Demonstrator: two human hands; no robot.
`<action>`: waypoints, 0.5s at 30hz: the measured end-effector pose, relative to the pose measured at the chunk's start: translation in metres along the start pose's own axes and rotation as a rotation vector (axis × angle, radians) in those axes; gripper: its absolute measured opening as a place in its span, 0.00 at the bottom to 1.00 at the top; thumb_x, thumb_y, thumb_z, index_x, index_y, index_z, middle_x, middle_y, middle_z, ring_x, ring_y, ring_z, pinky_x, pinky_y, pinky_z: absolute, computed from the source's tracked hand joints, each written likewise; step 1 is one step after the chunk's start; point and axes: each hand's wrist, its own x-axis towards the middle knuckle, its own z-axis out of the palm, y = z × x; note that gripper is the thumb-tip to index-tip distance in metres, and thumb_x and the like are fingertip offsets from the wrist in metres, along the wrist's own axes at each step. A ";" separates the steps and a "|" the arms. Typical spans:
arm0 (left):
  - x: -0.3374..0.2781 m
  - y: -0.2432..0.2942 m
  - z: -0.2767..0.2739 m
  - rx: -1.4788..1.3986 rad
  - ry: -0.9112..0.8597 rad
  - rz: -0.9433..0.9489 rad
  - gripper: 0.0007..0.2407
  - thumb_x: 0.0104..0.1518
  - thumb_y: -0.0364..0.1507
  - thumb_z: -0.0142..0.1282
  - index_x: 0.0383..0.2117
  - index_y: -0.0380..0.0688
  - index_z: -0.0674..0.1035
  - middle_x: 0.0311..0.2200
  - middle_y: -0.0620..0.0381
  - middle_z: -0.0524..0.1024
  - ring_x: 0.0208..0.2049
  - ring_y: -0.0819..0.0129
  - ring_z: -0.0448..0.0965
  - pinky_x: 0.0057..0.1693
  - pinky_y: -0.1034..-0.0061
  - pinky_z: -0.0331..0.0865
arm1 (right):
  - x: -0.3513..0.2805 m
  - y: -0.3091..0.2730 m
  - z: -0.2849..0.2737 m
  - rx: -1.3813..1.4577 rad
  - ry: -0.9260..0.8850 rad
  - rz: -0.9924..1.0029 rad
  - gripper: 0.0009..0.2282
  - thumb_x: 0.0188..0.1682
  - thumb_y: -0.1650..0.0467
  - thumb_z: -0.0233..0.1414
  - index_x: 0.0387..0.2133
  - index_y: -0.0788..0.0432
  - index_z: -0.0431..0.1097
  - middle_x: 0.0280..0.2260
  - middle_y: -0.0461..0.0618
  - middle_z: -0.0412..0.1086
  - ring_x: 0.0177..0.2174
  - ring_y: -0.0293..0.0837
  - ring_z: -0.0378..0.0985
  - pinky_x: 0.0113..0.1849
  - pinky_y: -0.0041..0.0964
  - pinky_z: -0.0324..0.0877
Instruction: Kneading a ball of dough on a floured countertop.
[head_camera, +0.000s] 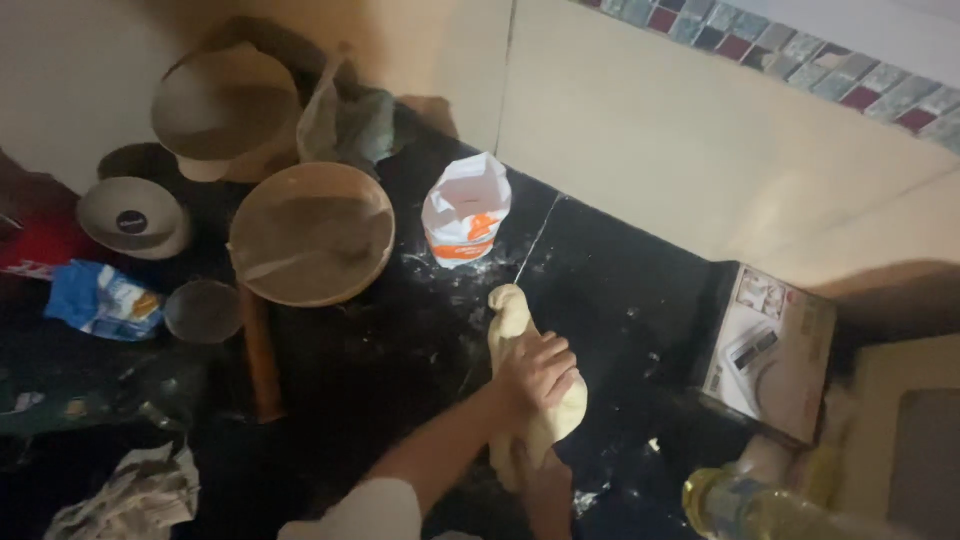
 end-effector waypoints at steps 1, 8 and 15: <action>0.017 0.003 -0.012 -0.085 -0.003 0.054 0.04 0.54 0.26 0.55 0.24 0.43 0.74 0.28 0.56 0.66 0.32 0.62 0.67 0.41 0.67 0.61 | 0.000 -0.025 -0.034 0.274 -0.141 0.237 0.22 0.47 0.52 0.53 0.37 0.59 0.76 0.29 0.56 0.77 0.25 0.52 0.78 0.32 0.44 0.72; 0.054 -0.051 0.052 -0.071 -0.111 0.163 0.06 0.54 0.28 0.52 0.33 0.45 0.69 0.35 0.53 0.65 0.40 0.58 0.65 0.50 0.63 0.59 | 0.011 0.001 0.002 0.480 -0.217 0.422 0.27 0.40 0.51 0.59 0.44 0.58 0.78 0.39 0.57 0.81 0.39 0.52 0.85 0.43 0.40 0.77; 0.082 -0.095 0.138 -0.201 -0.262 -0.200 0.07 0.52 0.33 0.59 0.27 0.46 0.74 0.31 0.57 0.74 0.37 0.58 0.75 0.50 0.61 0.66 | 0.010 0.022 0.034 0.324 0.028 0.404 0.19 0.39 0.53 0.60 0.29 0.56 0.81 0.25 0.53 0.81 0.23 0.50 0.84 0.27 0.39 0.77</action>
